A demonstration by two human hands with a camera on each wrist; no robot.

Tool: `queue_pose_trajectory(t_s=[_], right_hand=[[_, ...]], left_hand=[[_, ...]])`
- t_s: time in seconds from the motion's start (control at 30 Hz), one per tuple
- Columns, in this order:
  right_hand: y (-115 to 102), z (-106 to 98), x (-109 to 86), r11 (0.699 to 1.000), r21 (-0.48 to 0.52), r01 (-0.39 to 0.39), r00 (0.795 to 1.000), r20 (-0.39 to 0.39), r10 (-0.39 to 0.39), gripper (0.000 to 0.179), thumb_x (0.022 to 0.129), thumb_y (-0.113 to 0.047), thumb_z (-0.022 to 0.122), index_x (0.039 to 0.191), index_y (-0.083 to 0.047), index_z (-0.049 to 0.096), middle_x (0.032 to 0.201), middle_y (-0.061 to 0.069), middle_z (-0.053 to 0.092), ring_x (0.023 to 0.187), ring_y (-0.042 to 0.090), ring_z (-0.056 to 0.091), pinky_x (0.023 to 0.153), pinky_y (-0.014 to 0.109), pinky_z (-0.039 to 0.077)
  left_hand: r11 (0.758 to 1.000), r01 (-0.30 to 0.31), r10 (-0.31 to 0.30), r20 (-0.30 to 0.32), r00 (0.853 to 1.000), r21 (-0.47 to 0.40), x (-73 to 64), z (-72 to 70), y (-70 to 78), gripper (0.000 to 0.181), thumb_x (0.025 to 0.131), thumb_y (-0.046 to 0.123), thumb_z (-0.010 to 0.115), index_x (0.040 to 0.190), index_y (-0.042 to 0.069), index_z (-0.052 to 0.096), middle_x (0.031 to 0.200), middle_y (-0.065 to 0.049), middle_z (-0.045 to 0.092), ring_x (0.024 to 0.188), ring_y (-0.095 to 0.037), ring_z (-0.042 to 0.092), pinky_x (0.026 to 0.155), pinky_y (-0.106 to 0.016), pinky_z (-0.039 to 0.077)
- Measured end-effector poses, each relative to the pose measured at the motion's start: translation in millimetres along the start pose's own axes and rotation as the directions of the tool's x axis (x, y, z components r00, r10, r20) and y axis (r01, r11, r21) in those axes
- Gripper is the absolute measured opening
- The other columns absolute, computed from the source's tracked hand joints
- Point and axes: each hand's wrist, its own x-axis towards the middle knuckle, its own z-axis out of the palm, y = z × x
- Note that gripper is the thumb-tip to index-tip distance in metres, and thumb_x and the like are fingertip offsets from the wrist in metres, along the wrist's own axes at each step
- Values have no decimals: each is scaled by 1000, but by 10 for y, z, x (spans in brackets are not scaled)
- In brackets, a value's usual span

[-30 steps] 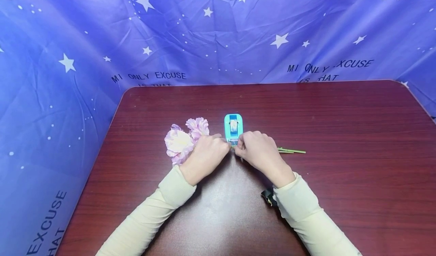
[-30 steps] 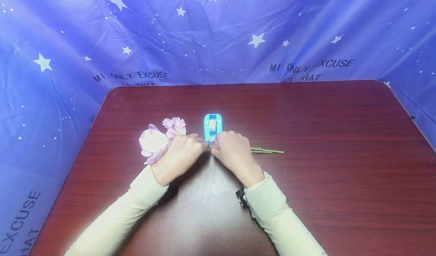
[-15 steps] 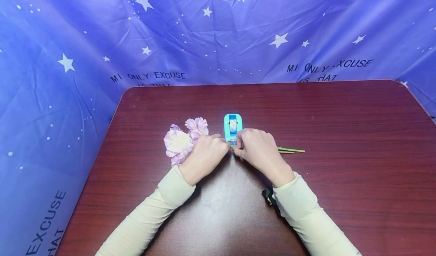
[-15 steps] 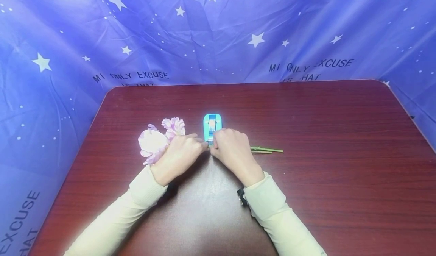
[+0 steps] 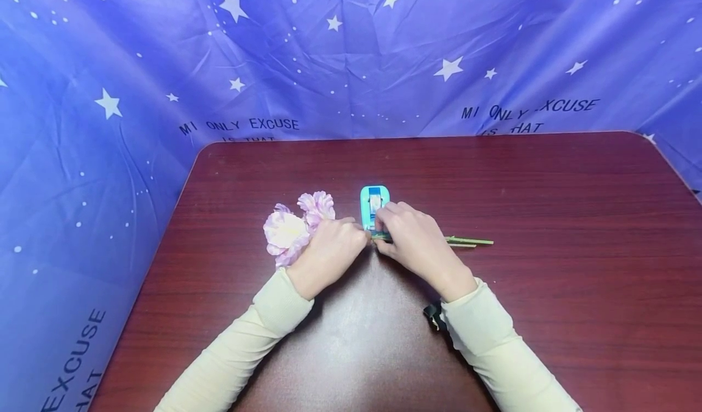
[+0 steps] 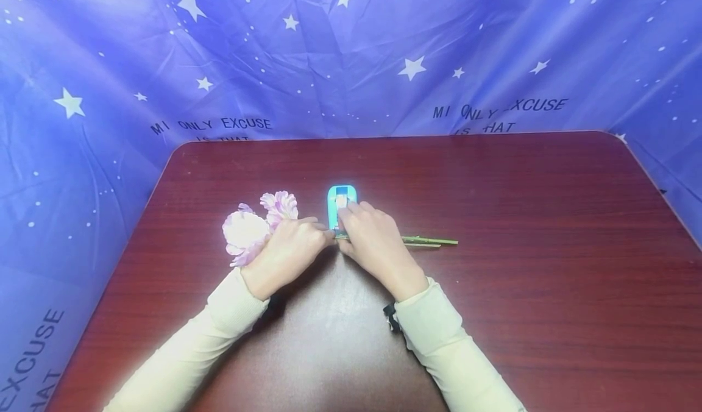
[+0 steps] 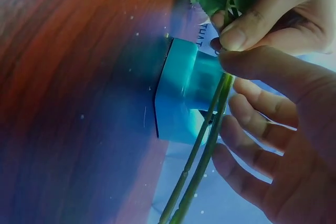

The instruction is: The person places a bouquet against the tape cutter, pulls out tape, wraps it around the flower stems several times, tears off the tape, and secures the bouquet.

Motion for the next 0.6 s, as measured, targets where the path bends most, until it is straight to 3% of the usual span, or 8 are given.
queue_pose_trajectory(t_s=[0.33, 0.6], right_hand=[[7, 16, 0, 999, 5, -32, 999, 40, 32, 24, 77, -15, 78, 77, -13, 54, 74, -3, 49, 61, 14, 49, 51, 31, 42], [-23, 27, -5, 998, -58, 4, 1000, -7, -5, 22, 76, -13, 77, 74, -12, 55, 71, -2, 49, 59, 14, 48, 48, 32, 41]], left_hand=[[1000, 2, -2, 13, 1000, -30, 7, -4, -12, 25, 82, 5, 71, 67, 24, 67, 63, 7, 63, 63, -13, 61, 50, -31, 49], [1000, 2, -2, -6, 1000, -8, 1, 5, -15, 26, 84, 6, 70, 66, 25, 64, 62, 7, 63, 62, -12, 60, 49, -31, 48]])
